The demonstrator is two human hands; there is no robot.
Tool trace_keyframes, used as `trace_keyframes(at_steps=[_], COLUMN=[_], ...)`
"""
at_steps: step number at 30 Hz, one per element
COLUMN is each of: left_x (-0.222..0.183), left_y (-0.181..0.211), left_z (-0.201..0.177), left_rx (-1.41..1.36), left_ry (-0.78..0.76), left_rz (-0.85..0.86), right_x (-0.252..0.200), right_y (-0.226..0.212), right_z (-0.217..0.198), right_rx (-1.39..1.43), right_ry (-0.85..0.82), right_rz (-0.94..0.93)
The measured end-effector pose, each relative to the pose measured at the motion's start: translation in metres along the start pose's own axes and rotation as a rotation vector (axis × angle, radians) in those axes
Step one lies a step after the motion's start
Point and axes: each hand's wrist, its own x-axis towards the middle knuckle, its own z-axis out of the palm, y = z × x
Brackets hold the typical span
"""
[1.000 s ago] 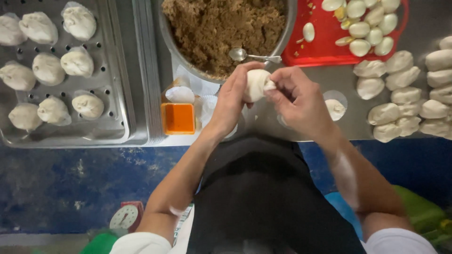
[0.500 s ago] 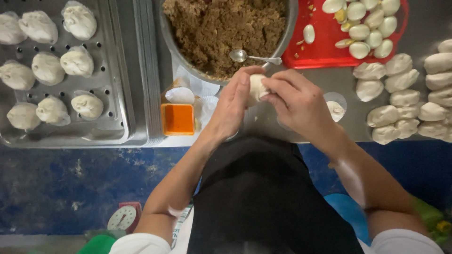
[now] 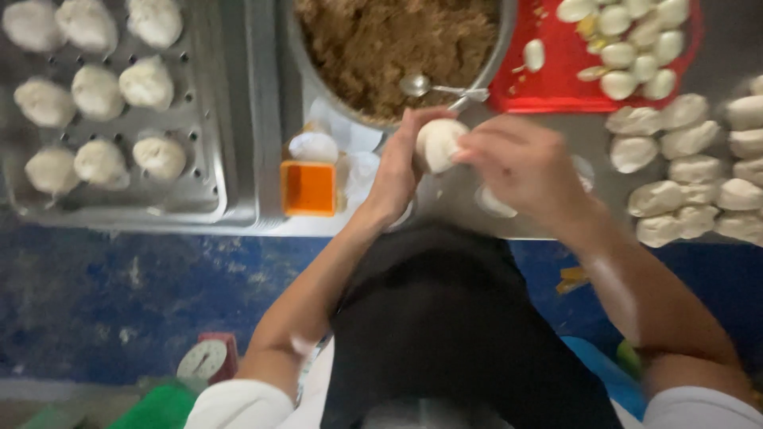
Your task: Manually fill and fold dough to make steamed buns (siopao).
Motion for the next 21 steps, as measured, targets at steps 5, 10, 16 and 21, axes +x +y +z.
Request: trace_keyframes(at_steps=[5,10,16,21], left_x=[-0.019,-0.046,-0.132,-0.18], left_y=[0.005,-0.016,-0.071,-0.161], left_z=[-0.009,-0.054,-0.1,-0.098], left_rx=[-0.209,0.002,0.051,0.038], left_ry=[-0.079,0.076,0.454,0.599], left_rz=[0.068,0.01,-0.124,-0.357], right_x=[0.011,-0.014,-0.041,-0.057], right_y=[-0.036,-0.007,0.001,0.018], right_z=[0.004,0.064,0.139,0.224], right_rx=[-0.199,0.074,0.268,-0.042], right_ry=[0.161,-0.047,-0.238,-0.267], right_rz=[-0.242,0.152,0.297,-0.034])
